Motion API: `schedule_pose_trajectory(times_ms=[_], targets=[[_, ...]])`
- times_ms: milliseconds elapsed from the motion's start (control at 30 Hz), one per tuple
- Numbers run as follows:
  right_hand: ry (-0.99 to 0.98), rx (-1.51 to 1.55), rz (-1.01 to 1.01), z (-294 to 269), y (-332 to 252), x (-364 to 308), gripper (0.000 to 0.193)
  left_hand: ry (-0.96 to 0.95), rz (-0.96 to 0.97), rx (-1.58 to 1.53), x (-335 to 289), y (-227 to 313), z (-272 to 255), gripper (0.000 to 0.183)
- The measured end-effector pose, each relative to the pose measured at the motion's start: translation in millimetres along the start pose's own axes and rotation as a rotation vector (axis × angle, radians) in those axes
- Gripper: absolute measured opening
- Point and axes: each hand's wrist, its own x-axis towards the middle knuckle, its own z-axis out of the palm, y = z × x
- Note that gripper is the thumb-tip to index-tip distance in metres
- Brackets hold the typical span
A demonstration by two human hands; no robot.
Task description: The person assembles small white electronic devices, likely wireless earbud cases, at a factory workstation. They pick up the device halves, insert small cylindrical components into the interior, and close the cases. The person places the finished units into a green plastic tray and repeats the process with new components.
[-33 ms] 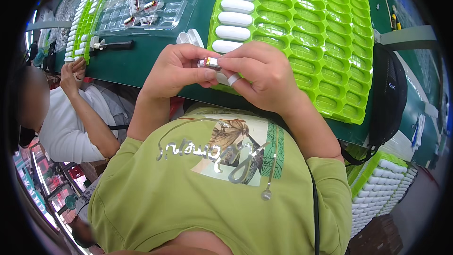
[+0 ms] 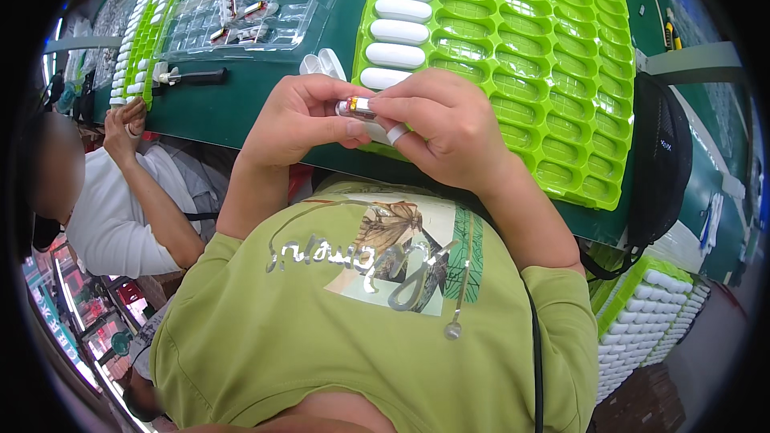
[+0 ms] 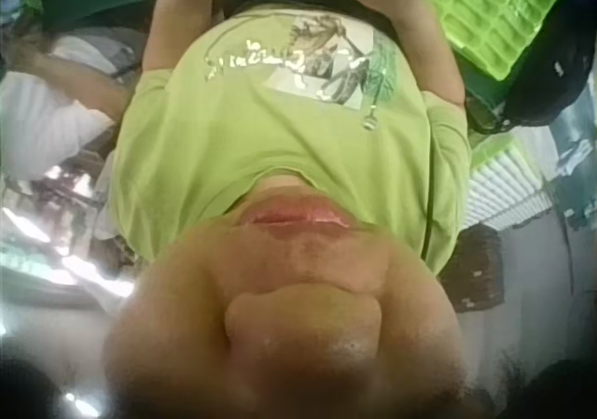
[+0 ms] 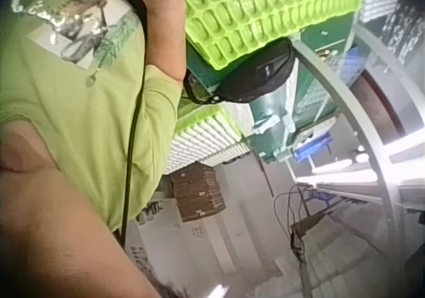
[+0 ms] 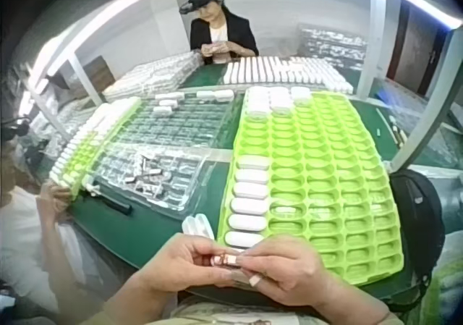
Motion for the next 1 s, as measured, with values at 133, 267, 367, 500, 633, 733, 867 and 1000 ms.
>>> schedule_pose_trajectory(times_ms=[133, 267, 367, 500, 633, 733, 867, 1000], targets=[[0.005, 0.004, -0.036, 0, 0, 0, 0.022, 0.052, -0.028, 0.023, 0, 3, 4, 0.026], [0.010, -0.007, -0.052, 0, 1, 0, 0.023, 0.124, -0.035, 0.044, 0, -1, 9, 0.024], [0.048, 0.021, 0.013, 2, -2, 0, 0.029, 0.138, 0.024, -0.039, -2, -5, 10, 0.023], [0.167, 0.295, 0.321, 4, -13, -1, 0.036, 0.116, 0.179, -0.034, -7, -2, 12, 0.022], [0.099, 0.429, 0.397, 1, -12, -6, 0.036, 0.111, 0.348, 0.020, -11, -5, 19, 0.022], [0.133, 0.408, 0.424, 2, -16, -6, 0.035, 0.090, 0.460, 0.133, -14, -6, 20, 0.023], [0.127, 0.305, 0.279, -3, -17, -5, 0.031, 0.056, 0.605, 0.434, -17, -2, 16, 0.026], [0.125, 0.314, 0.253, -5, -20, -5, 0.030, 0.064, 0.749, 0.633, -16, 4, 19, 0.026]])
